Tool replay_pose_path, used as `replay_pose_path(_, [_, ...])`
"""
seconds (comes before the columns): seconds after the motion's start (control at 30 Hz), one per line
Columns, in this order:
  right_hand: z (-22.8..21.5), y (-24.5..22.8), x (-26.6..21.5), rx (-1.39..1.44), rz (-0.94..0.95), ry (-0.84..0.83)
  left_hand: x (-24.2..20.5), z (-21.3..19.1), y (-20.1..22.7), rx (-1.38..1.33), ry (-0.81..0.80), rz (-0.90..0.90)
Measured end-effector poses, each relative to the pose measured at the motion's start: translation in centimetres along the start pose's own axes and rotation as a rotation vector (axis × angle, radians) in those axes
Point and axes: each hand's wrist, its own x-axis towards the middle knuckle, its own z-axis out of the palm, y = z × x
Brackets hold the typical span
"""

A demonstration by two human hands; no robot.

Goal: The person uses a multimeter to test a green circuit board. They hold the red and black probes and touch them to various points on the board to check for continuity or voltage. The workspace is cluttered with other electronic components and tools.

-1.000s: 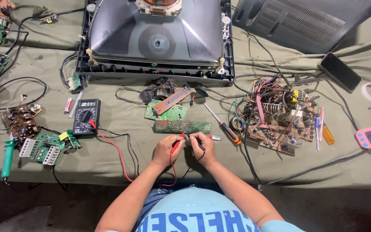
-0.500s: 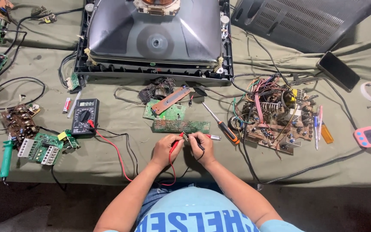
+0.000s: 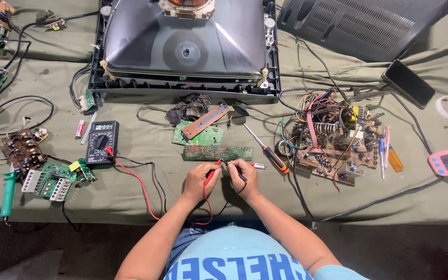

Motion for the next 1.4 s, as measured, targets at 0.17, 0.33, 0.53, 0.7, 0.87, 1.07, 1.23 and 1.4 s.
replay_pose_path(0.17, [0.0, -0.3, -0.1, -0.022, -0.005, -0.016, 0.1, -0.1, -0.1, -0.013, -0.001, 0.006])
replay_pose_path(0.33, [-0.1, 0.1, -0.1, -0.026, 0.007, 0.007, 0.0, 0.0, -0.2, -0.016, 0.012, 0.016])
replay_pose_path(0.53, [0.0, 0.4, -0.1, -0.023, 0.006, -0.011, 0.1, 0.0, -0.1, -0.012, 0.015, 0.024])
replay_pose_path(0.7, [-0.1, 0.0, 0.0, -0.033, 0.005, -0.003, 0.0, -0.2, 0.0, -0.062, 0.042, -0.003])
replay_pose_path(0.87, [-0.1, 0.0, -0.1, -0.034, 0.005, -0.010, 0.0, 0.0, -0.3, -0.038, 0.037, 0.005])
replay_pose_path(1.07, [-0.2, -0.6, 0.0, -0.031, -0.009, -0.014, 0.1, -0.1, -0.1, -0.019, 0.007, 0.013])
replay_pose_path(1.23, [-0.1, -0.6, 0.0, -0.028, -0.007, -0.004, 0.1, -0.3, 0.2, -0.045, 0.018, -0.008])
replay_pose_path(1.4, [-0.1, -0.6, 0.0, -0.024, -0.022, -0.017, 0.2, -0.4, 0.3, -0.018, -0.007, 0.013])
